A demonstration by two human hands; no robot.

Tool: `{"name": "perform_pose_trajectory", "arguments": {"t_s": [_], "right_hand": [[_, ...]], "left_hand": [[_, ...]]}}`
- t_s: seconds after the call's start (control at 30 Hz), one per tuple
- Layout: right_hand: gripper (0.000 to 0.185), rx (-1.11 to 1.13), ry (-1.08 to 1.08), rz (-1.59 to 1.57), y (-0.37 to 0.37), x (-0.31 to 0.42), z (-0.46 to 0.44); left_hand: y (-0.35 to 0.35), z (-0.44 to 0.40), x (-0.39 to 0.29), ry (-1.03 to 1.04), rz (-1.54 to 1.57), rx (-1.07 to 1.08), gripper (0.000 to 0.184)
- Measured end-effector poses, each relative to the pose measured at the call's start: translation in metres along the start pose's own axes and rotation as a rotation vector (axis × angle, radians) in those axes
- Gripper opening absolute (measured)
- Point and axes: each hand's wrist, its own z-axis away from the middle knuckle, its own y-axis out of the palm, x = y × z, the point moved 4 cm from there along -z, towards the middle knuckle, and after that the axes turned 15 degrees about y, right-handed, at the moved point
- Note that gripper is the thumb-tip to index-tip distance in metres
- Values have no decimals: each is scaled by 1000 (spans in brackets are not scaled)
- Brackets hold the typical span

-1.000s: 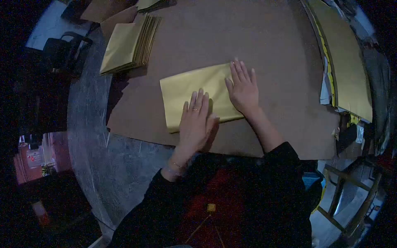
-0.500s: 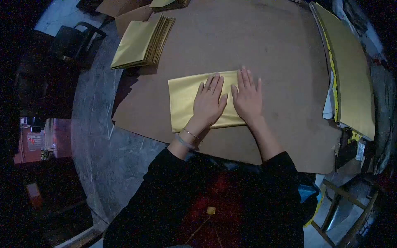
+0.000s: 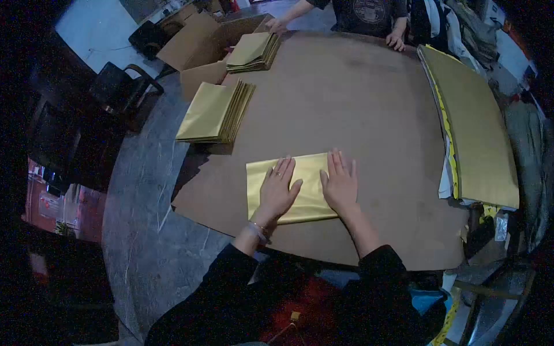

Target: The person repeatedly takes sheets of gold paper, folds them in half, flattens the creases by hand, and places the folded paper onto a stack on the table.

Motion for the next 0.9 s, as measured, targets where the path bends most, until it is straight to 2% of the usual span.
{"name": "perform_pose_trajectory", "arguments": {"t_s": [0.23,0.33,0.5,0.63,0.7,0.83,0.9], "right_hand": [[56,62,24,13,9,-3,-1],[54,-34,18,-3,4,-2,0],[53,-50,-6,33,8,-4,-1],[50,-28,-22,232,-7,5,7],[49,-33,-90,185,-11,16,15],[50,124,-158,13,-1,35,25],[50,104,-166,-33,2,34,25]], "left_hand": [[-19,23,34,-84,-97,-56,63],[-19,27,42,-120,-70,-63,63],[-16,28,42,-105,-167,-98,64],[-14,28,43,-108,-193,-106,62],[-13,28,42,-112,-200,-120,62],[-14,28,41,-100,-188,-133,63],[-14,28,43,-117,-183,-116,63]]}}
